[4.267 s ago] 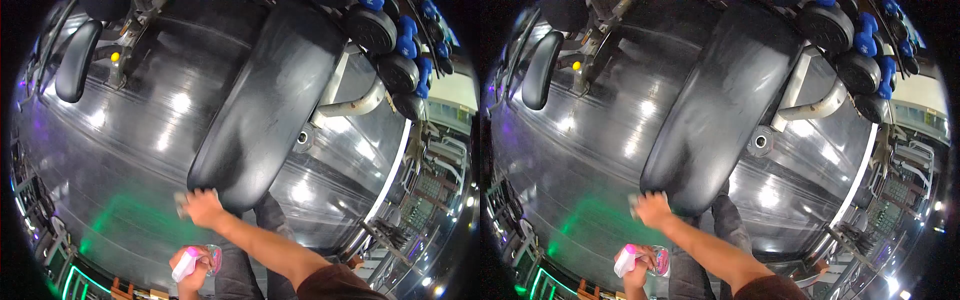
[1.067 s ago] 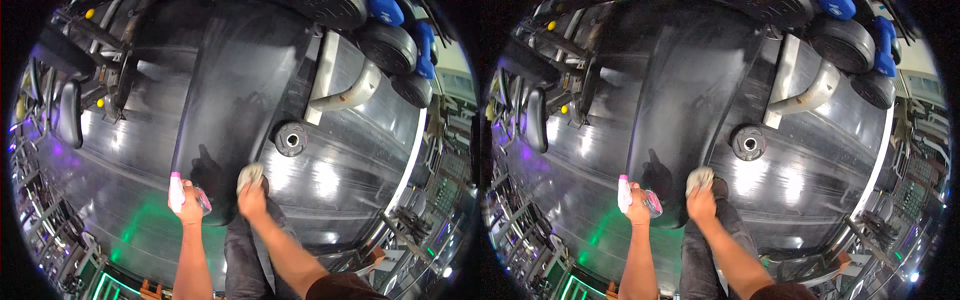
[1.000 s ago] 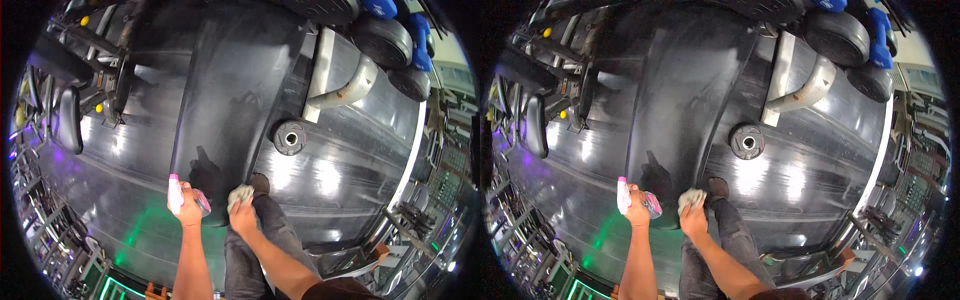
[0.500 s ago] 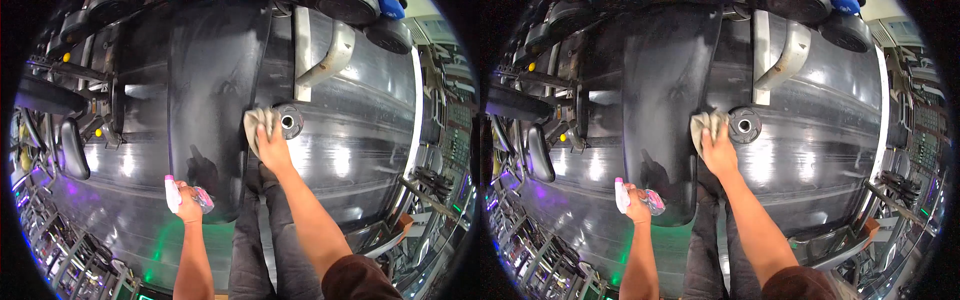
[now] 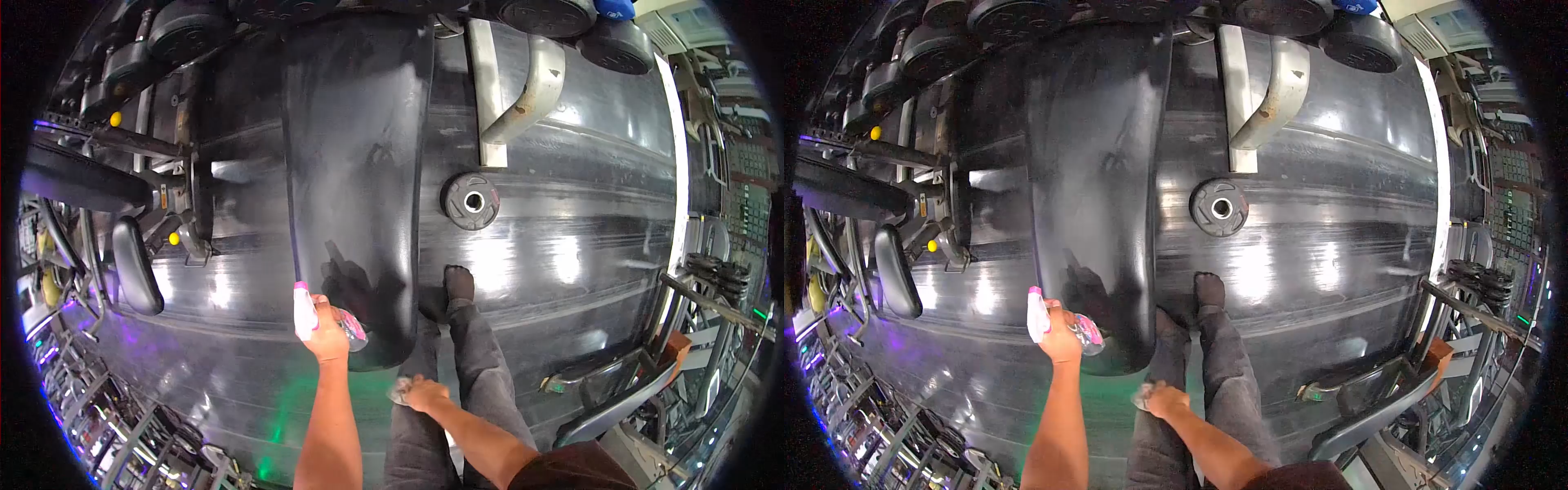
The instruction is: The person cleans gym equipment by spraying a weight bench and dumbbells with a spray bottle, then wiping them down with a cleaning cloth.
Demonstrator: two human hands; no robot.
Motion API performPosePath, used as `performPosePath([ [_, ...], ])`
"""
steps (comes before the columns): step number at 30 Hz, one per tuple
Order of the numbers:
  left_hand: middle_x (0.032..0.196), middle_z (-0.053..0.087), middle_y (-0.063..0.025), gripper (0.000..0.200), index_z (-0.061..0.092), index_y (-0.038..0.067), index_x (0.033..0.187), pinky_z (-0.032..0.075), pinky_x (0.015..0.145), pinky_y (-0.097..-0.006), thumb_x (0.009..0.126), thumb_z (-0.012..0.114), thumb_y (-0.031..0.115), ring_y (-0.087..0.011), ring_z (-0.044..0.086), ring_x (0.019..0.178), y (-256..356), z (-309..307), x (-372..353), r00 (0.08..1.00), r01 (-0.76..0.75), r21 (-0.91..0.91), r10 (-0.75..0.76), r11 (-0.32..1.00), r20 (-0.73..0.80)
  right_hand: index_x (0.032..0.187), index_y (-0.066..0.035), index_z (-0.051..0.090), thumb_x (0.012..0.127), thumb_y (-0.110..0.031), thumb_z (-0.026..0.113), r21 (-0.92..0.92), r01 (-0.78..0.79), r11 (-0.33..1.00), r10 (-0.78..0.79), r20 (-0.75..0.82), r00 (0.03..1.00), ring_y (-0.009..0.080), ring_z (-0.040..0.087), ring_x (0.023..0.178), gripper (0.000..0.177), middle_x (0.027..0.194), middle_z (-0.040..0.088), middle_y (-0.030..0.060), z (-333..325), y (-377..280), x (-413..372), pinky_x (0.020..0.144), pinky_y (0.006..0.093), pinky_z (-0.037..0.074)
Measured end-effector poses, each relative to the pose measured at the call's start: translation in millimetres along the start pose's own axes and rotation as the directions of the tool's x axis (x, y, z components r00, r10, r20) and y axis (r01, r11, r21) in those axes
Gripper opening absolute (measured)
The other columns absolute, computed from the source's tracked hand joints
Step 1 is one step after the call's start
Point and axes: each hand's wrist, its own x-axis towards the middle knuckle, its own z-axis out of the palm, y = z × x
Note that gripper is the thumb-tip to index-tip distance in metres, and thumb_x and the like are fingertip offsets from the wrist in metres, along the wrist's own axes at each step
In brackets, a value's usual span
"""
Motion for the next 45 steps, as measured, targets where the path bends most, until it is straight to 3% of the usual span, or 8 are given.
performPosePath([
  [3,0.071,0.058,-0.0049,0.009,0.056,0.0,0.1,0.047,0.05,-0.0301,0.096,0.061,0.007,-0.0132,0.056,0.054,13,2,-5,1.0,-0.003,-0.044,0.003,0.999,0.005,0.144,-0.01,0.039,0.096,-0.049,0.049,0.316,-0.101,0.943,0.128,-0.065,0.99,0.0469,0.061,0.117,0.062,0.134,0.059,0.0255,-61,5,-21,0.099,0.0532,0.049],
  [5,0.07,0.059,-0.0052,0.009,0.058,-0.001,0.098,0.047,0.049,-0.0304,0.096,0.062,0.007,-0.0133,0.057,0.053,8,1,-6,1.0,0.008,-0.067,-0.01,0.998,-0.018,0.143,-0.012,0.039,0.092,-0.032,0.06,0.446,0.284,0.849,0.012,-0.554,0.833,0.0476,0.059,0.119,0.058,0.131,0.06,0.0266,-118,7,-33,0.101,0.0521,0.048],
  [7,0.069,0.059,-0.0049,0.009,0.058,-0.001,0.097,0.048,0.049,-0.0302,0.095,0.062,0.007,-0.0131,0.056,0.053,3,0,-4,1.0,-0.009,-0.064,0.007,0.998,-0.028,0.146,-0.008,0.036,0.092,-0.019,0.064,0.25,0.533,0.808,-0.055,-0.869,0.492,0.0461,0.058,0.12,0.062,0.132,0.059,0.0261,-183,-1,-36,0.101,0.0495,0.047],
  [11,0.07,0.06,-0.0049,0.009,0.059,-0.001,0.096,0.048,0.05,-0.0295,0.095,0.062,0.006,-0.0126,0.056,0.053,8,-1,-3,1.0,-0.017,0.014,0.017,1.0,-0.008,0.147,-0.006,0.04,0.096,-0.017,0.062,0.102,0.593,0.798,-0.1,-0.949,0.298,0.0451,0.057,0.121,0.056,0.137,0.053,0.0269,-267,-51,-19,0.099,0.0457,0.049],
  [24,0.066,0.053,-0.0027,0.006,0.056,0.001,0.098,0.048,0.051,-0.0309,0.097,0.058,0.006,-0.0114,0.051,0.052,4,-2,2,1.0,0.007,0.056,-0.009,0.998,0.024,0.118,-0.027,0.062,0.086,-0.013,0.06,-0.371,0.469,0.801,-0.583,-0.307,0.753,0.0314,0.057,0.114,0.035,0.121,0.053,0.0114,-81,-61,-38,0.085,0.0435,0.056],
  [31,0.065,0.053,-0.0022,0.009,0.057,0.001,0.096,0.047,0.05,-0.0302,0.099,0.06,0.01,-0.0107,0.051,0.053,-1,-2,2,1.0,0.007,0.113,-0.01,0.994,0.028,0.116,-0.026,0.065,0.089,-0.018,0.056,-0.672,0.655,0.346,-0.916,-0.089,0.392,0.0291,0.054,0.12,0.03,0.124,0.055,0.0068,-77,-88,-37,0.096,0.0441,0.047],
  [38,0.063,0.054,-0.0019,0.009,0.058,0.001,0.096,0.047,0.05,-0.0302,0.097,0.061,0.01,-0.011,0.052,0.052,9,3,1,1.0,0.021,0.121,-0.022,0.992,0.009,0.106,-0.027,0.07,0.089,-0.024,0.054,-0.624,0.649,0.435,-0.888,-0.415,0.197,0.0243,0.052,0.108,0.024,0.117,0.057,-0.001,-11,-122,39,0.083,0.0393,0.042],
  [45,0.064,0.057,-0.0028,0.01,0.06,0.0,0.096,0.048,0.051,-0.0307,0.096,0.063,0.01,-0.0118,0.054,0.051,0,3,-6,0.998,-0.051,0.123,0.055,0.991,-0.027,0.1,-0.024,0.072,0.089,-0.025,0.056,-0.776,0.553,0.303,-0.934,-0.127,0.333,0.0231,0.054,0.104,0.02,0.112,0.058,-0.0005,-92,-13,-17,0.083,0.0384,0.044],
])
